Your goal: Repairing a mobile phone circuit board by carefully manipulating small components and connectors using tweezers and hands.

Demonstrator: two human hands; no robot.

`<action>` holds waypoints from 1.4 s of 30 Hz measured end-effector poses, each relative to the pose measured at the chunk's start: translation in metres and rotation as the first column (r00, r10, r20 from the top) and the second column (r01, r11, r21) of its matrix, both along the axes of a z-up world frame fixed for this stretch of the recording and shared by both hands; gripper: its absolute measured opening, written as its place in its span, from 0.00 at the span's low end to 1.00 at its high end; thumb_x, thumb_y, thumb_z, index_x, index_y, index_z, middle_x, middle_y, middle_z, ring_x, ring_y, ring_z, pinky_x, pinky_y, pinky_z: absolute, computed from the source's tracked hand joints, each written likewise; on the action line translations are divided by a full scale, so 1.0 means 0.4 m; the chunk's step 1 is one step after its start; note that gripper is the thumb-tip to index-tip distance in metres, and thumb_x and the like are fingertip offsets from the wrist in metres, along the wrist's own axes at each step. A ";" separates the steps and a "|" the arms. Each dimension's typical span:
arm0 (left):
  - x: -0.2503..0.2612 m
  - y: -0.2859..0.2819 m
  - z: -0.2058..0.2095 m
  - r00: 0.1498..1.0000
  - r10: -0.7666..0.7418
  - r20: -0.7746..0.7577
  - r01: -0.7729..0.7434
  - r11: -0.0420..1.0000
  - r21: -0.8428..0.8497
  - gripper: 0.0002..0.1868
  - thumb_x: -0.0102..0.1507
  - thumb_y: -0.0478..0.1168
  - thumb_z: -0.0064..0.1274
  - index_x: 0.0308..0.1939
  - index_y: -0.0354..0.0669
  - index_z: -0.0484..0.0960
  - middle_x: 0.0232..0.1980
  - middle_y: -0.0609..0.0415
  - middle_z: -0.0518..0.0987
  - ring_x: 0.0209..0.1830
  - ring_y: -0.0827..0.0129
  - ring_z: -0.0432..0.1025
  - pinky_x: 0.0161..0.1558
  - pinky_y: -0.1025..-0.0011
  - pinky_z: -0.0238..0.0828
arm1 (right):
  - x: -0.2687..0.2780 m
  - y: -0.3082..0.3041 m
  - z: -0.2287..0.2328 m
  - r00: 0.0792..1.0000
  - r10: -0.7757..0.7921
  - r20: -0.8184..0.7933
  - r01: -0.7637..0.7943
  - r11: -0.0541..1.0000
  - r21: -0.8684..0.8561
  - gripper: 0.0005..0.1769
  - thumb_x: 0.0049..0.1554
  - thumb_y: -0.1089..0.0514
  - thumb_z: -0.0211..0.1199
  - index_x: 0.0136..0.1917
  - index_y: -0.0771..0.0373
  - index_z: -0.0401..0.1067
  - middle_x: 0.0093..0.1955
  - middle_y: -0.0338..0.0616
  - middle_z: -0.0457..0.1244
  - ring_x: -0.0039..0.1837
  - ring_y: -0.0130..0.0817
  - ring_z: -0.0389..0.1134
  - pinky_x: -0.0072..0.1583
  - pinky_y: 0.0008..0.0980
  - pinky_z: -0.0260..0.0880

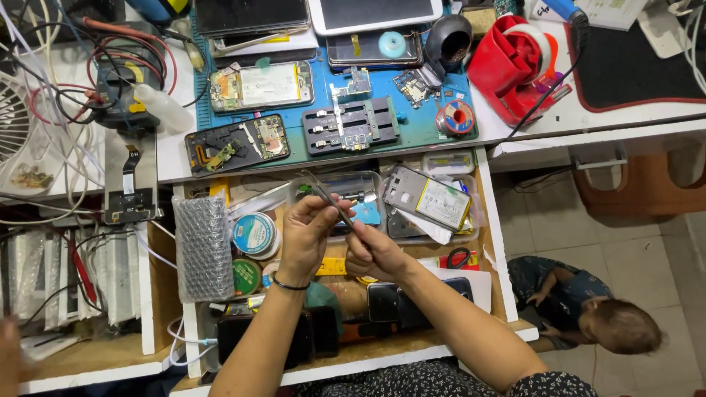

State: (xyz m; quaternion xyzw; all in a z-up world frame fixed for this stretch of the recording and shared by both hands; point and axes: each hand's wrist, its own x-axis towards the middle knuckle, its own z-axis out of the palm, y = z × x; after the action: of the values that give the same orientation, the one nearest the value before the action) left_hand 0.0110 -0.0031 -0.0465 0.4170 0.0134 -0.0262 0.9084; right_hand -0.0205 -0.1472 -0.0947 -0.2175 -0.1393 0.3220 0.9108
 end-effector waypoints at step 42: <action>0.006 0.014 0.035 0.994 0.106 0.027 -0.109 0.937 0.332 0.13 0.57 0.32 0.69 0.43 0.31 0.83 0.36 0.43 0.87 0.38 0.68 0.82 0.45 0.73 0.80 | 0.016 0.018 0.005 0.901 -0.311 0.301 0.422 0.787 -0.451 0.20 0.72 0.53 0.44 0.39 0.61 0.62 0.23 0.31 0.46 0.26 0.18 0.41 0.29 0.17 0.45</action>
State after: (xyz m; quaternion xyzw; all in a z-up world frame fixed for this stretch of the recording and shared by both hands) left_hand 0.0135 0.0026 -0.0324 0.5631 0.0368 0.0279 0.8251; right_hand -0.0142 -0.1401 -0.0927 -0.5042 -0.1007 0.1382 0.8465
